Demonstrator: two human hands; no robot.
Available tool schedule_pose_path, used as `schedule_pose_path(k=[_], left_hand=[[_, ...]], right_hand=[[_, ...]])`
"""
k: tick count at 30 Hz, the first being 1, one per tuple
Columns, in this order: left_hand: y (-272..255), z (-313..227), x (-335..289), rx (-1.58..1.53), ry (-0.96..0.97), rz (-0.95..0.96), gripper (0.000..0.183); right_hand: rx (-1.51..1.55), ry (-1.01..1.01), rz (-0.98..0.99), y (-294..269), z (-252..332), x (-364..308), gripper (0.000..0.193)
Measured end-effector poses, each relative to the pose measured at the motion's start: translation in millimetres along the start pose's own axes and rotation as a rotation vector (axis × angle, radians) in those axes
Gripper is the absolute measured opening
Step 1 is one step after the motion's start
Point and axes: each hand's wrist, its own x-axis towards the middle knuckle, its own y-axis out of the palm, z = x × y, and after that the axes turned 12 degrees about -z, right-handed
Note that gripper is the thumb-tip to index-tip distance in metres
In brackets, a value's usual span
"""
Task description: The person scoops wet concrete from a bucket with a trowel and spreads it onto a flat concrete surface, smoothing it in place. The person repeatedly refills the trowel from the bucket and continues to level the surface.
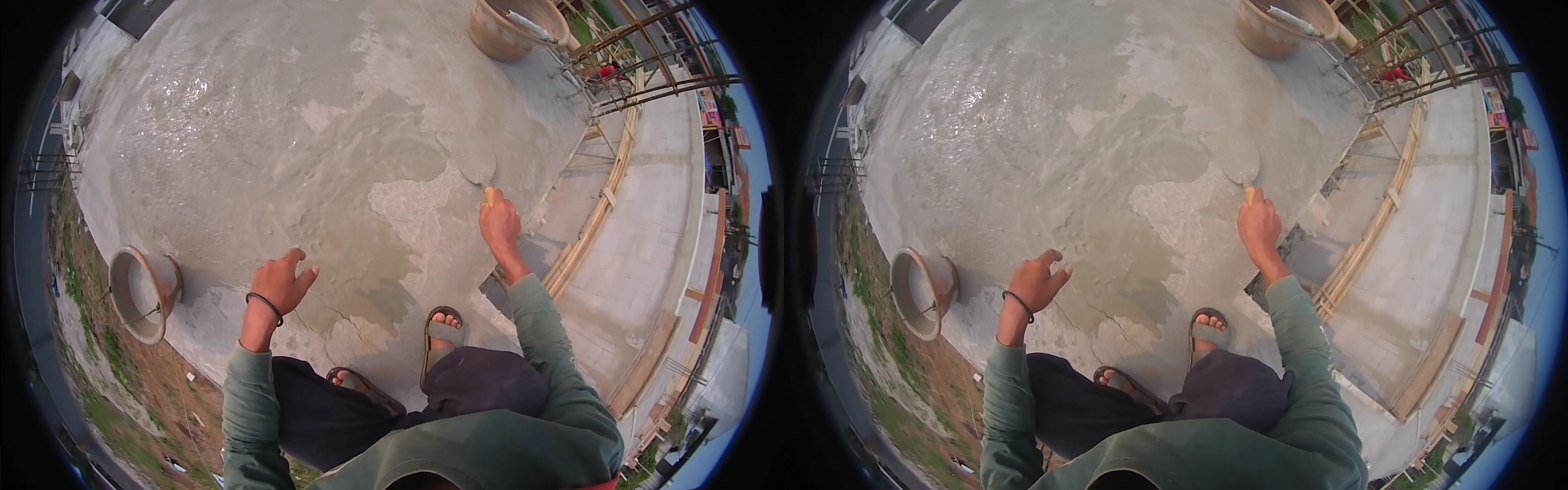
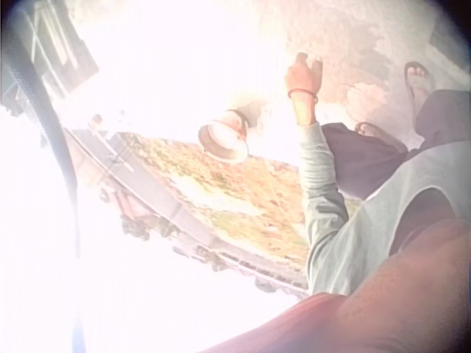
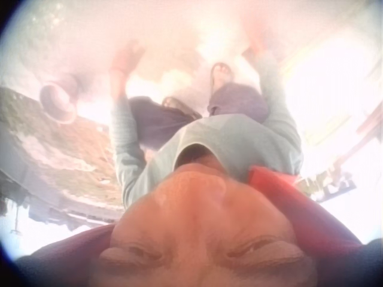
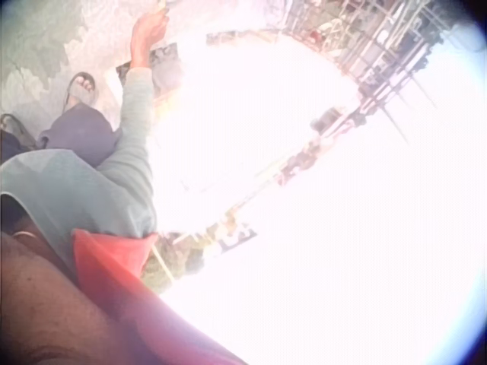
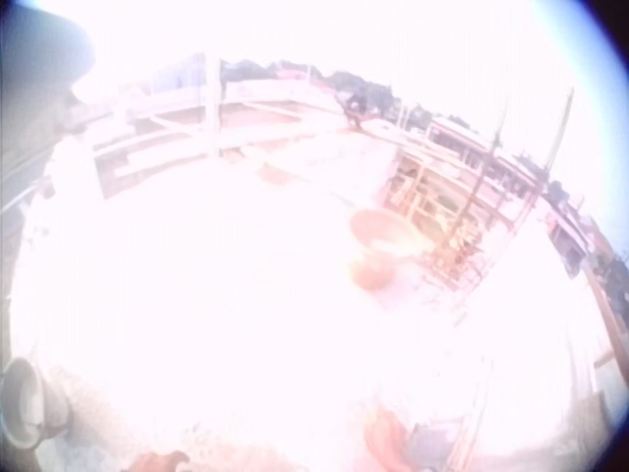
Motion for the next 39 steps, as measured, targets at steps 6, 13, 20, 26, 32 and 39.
schedule_pose_path(k=[6, 13, 20, 26, 32, 39], left_hand=[[7.7, 0.7, 1.6, -0.022, 0.073, -0.070, 0.042], [6.2, -4.0, 1.3, 0.006, 0.056, -0.034, 0.043], [0.3, -7.3, -2.4, 0.041, -0.005, -0.014, 0.045], [1.0, -5.0, -2.3, 0.016, -0.004, -0.020, 0.044], [-0.1, -5.9, -2.4, 0.029, -0.003, -0.021, 0.044], [-3.6, -3.8, -2.9, 0.020, -0.023, -0.019, 0.044]], right_hand=[[0.165, -0.204, 0.087, 28.3, 33.9, 12.2, 0.032], [0.265, -0.419, 0.105, 38.3, 70.1, 66.9, 0.034], [0.203, -0.451, 0.033, 35.2, 94.8, 97.9, 0.040], [0.157, -0.661, 0.152, 30.5, 104.1, 101.8, 0.033], [0.145, -0.837, 0.290, 26.4, 102.6, 107.9, 0.045], [0.198, -0.745, 0.181, 16.0, 75.7, 109.9, 0.044]])
